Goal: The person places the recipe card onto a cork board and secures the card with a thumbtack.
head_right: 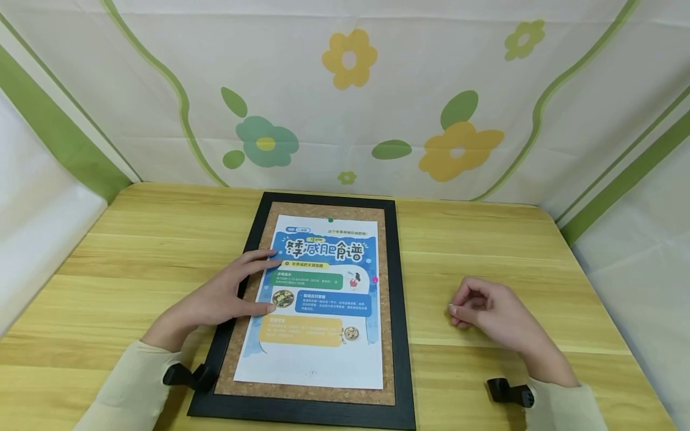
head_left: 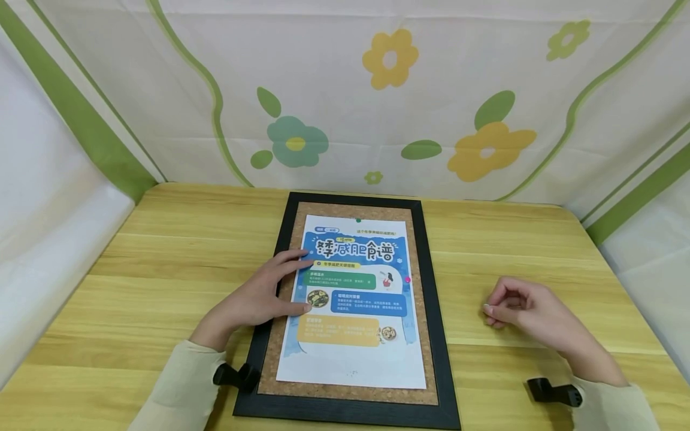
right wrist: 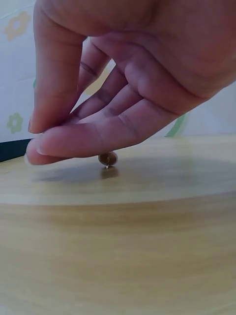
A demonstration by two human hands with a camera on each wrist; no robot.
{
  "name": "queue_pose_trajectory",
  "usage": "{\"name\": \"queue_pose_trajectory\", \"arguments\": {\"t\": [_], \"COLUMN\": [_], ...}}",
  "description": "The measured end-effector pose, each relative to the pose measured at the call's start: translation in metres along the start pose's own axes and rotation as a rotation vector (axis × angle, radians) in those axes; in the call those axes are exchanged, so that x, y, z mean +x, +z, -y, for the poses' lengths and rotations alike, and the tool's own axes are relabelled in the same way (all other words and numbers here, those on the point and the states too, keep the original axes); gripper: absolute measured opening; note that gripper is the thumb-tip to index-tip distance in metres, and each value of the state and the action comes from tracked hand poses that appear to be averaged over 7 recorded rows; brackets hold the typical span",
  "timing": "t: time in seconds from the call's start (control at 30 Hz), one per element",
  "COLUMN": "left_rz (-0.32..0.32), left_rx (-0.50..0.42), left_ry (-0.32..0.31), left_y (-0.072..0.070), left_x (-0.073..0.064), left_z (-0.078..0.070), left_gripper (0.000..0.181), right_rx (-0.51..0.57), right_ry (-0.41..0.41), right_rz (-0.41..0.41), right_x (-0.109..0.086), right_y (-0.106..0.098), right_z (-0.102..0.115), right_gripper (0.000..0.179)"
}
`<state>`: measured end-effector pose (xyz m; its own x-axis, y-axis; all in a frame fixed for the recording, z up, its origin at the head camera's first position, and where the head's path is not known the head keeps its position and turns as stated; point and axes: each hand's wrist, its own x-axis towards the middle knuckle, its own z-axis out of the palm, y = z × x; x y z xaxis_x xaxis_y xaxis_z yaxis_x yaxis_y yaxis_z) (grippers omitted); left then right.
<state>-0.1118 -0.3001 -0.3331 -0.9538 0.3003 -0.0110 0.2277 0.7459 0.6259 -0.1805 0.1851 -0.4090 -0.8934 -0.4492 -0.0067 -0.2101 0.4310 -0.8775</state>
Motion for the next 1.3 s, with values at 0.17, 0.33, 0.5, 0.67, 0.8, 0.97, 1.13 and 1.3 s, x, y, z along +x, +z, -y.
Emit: {"name": "queue_pose_trajectory", "arguments": {"t": [0.17, 0.33, 0.5, 0.67, 0.8, 0.97, 1.13, 1.3], "left_rz": [-0.004, -0.004, -0.004, -0.005, -0.004, -0.002, -0.001, -0.001], "left_rx": [0.002, 0.01, 0.019, 0.022, 0.019, 0.017, 0.02, 0.022], "left_ry": [0.003, 0.001, 0.009, 0.013, 0.007, 0.003, 0.003, 0.002], "left_y": [0.0, 0.0, 0.0, 0.001, 0.001, 0.001, 0.001, 0.001], "left_x": [0.0, 0.001, 0.001, 0.001, 0.0, 0.001, 0.001, 0.001], "left_z": [0.0, 0.0, -0.001, -0.001, -0.001, -0.001, -0.001, -0.001], "left_gripper": [0.078, 0.078, 0.077, 0.077, 0.077, 0.078, 0.078, 0.078], "right_rx": [-0.022, -0.009, -0.011, -0.018, -0.008, 0.002, -0.008, -0.011], "right_ry": [0.047, 0.054, 0.026, -0.012, -0.033, -0.056, -0.088, -0.11], "right_rz": [0.009, 0.0, -0.009, -0.017, -0.022, 0.005, 0.023, 0.04], "right_x": [0.001, 0.001, 0.003, 0.006, 0.009, 0.012, 0.014, 0.017], "right_y": [0.0, 0.004, 0.01, 0.017, 0.02, 0.026, 0.033, 0.04], "right_z": [0.003, 0.005, 0.007, 0.007, 0.01, 0.018, 0.032, 0.047], "right_gripper": [0.016, 0.019, 0.02, 0.018, 0.016, 0.013, 0.011, 0.009]}}
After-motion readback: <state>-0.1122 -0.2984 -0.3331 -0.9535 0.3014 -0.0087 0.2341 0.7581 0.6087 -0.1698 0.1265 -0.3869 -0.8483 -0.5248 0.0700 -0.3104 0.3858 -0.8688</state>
